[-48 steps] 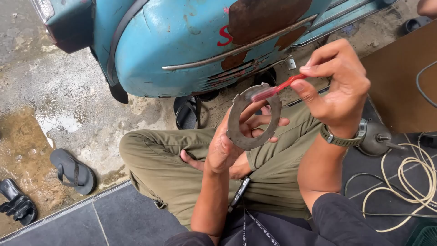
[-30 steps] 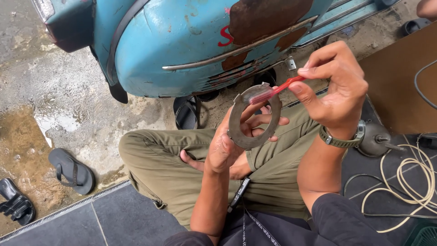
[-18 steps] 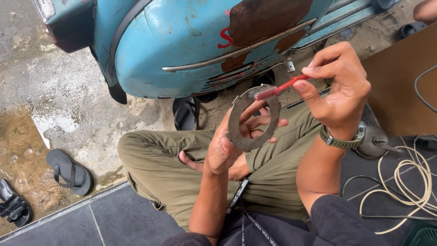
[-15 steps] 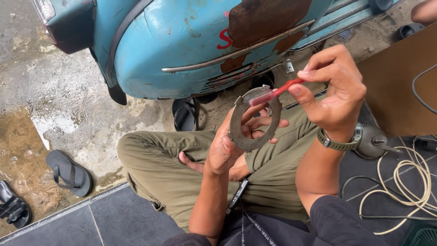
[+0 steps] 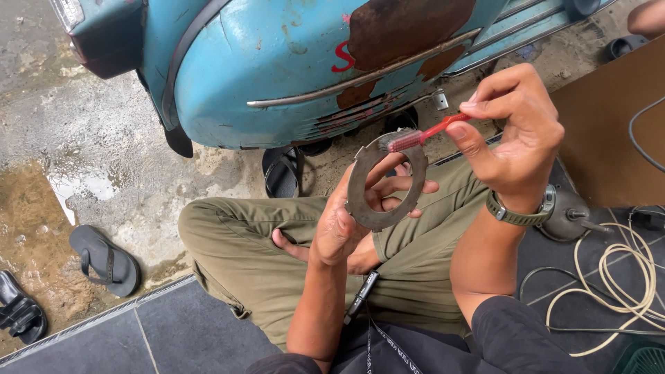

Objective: Cleaning a circular metal ring using a small brush while sitting on the floor.

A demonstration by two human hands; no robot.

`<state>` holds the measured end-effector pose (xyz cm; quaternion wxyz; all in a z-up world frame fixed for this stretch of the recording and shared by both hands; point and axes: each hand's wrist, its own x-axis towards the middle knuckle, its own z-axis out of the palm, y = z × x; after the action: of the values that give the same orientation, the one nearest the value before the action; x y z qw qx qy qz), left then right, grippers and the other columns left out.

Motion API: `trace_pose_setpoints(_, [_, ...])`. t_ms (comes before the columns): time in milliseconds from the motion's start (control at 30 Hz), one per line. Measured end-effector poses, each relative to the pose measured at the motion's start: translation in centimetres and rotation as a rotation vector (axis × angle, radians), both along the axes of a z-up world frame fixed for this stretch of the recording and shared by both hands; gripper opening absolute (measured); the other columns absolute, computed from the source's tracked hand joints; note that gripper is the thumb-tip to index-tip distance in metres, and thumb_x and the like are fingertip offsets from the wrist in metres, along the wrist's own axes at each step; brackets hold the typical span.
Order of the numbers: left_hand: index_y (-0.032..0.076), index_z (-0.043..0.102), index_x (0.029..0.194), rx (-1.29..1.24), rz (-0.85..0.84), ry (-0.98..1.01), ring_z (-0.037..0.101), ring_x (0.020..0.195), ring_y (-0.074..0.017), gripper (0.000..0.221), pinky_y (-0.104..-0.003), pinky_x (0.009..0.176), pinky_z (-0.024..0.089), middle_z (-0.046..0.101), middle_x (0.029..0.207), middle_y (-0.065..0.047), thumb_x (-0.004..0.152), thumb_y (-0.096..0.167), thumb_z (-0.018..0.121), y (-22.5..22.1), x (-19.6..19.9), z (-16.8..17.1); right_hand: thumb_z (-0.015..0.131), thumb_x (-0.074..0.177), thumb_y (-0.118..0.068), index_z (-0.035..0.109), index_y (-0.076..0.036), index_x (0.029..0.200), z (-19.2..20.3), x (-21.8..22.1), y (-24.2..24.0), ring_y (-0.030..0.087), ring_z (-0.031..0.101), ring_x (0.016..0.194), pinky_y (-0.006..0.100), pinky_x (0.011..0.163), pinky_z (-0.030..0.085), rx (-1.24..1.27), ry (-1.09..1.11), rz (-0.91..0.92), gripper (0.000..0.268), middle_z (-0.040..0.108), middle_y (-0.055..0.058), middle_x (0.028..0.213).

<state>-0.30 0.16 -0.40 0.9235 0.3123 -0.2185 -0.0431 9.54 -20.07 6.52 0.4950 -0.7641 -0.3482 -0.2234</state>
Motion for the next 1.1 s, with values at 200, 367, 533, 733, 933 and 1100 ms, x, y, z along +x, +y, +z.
trace_pose_setpoints(200, [-0.004,0.030,0.156,-0.009,-0.008,0.041,0.058,0.133,-0.0500,0.104,-0.044,0.095,0.063,0.039,0.159,-0.030,0.089,0.064,0.071,-0.3,0.6,1.0,0.080,0.091,-0.001,0.063,0.005,0.097,0.1,-0.3,0.7,0.025,0.051,0.091,0.034,0.079,0.046,-0.007,0.001,0.037,0.019,0.057,0.018,0.107])
trace_pose_setpoints(367, [-0.003,0.027,0.158,-0.003,0.012,0.010,0.055,0.136,-0.0520,0.096,-0.046,0.097,0.061,0.034,0.163,-0.029,0.095,0.059,0.065,-0.2,0.4,0.9,0.078,0.093,0.002,0.061,0.007,0.099,0.0,-0.1,0.3,0.027,0.052,0.093,0.034,0.081,0.047,0.009,-0.015,0.008,0.019,0.057,0.021,0.109])
trace_pose_setpoints(533, [-0.004,0.029,0.157,0.031,0.018,0.029,0.058,0.133,-0.0479,0.101,-0.041,0.095,0.061,0.033,0.164,-0.028,0.092,0.065,0.064,-0.1,-0.2,2.2,0.079,0.093,-0.003,0.063,0.006,0.099,0.3,-0.7,0.7,0.025,0.051,0.090,0.033,0.077,0.045,-0.017,-0.036,0.056,0.019,0.058,0.020,0.108])
trace_pose_setpoints(733, [-0.006,0.028,0.157,0.061,0.048,-0.039,0.058,0.133,-0.0472,0.096,-0.043,0.094,0.062,0.034,0.163,-0.030,0.096,0.062,0.059,-0.1,-0.5,2.4,0.077,0.096,0.000,0.062,0.008,0.101,1.0,-1.4,0.6,0.027,0.051,0.095,0.037,0.083,0.044,0.011,-0.036,-0.001,0.017,0.057,0.020,0.112])
trace_pose_setpoints(933, [-0.006,0.029,0.157,0.061,0.023,-0.036,0.059,0.133,-0.0452,0.101,-0.040,0.093,0.060,0.033,0.165,-0.027,0.093,0.065,0.062,-0.2,-1.8,3.7,0.078,0.096,-0.002,0.063,0.007,0.101,1.6,-2.5,0.1,0.027,0.051,0.096,0.036,0.085,0.045,0.021,-0.057,0.023,0.018,0.057,0.019,0.112])
trace_pose_setpoints(1100, [-0.002,0.026,0.160,0.024,-0.027,-0.067,0.056,0.137,-0.0490,0.098,-0.047,0.100,0.061,0.039,0.160,-0.025,0.095,0.061,0.064,-0.5,-2.3,3.4,0.079,0.094,-0.002,0.063,0.006,0.100,2.7,-4.2,0.7,0.026,0.051,0.094,0.035,0.080,0.043,0.015,-0.077,0.032,0.018,0.056,0.019,0.112])
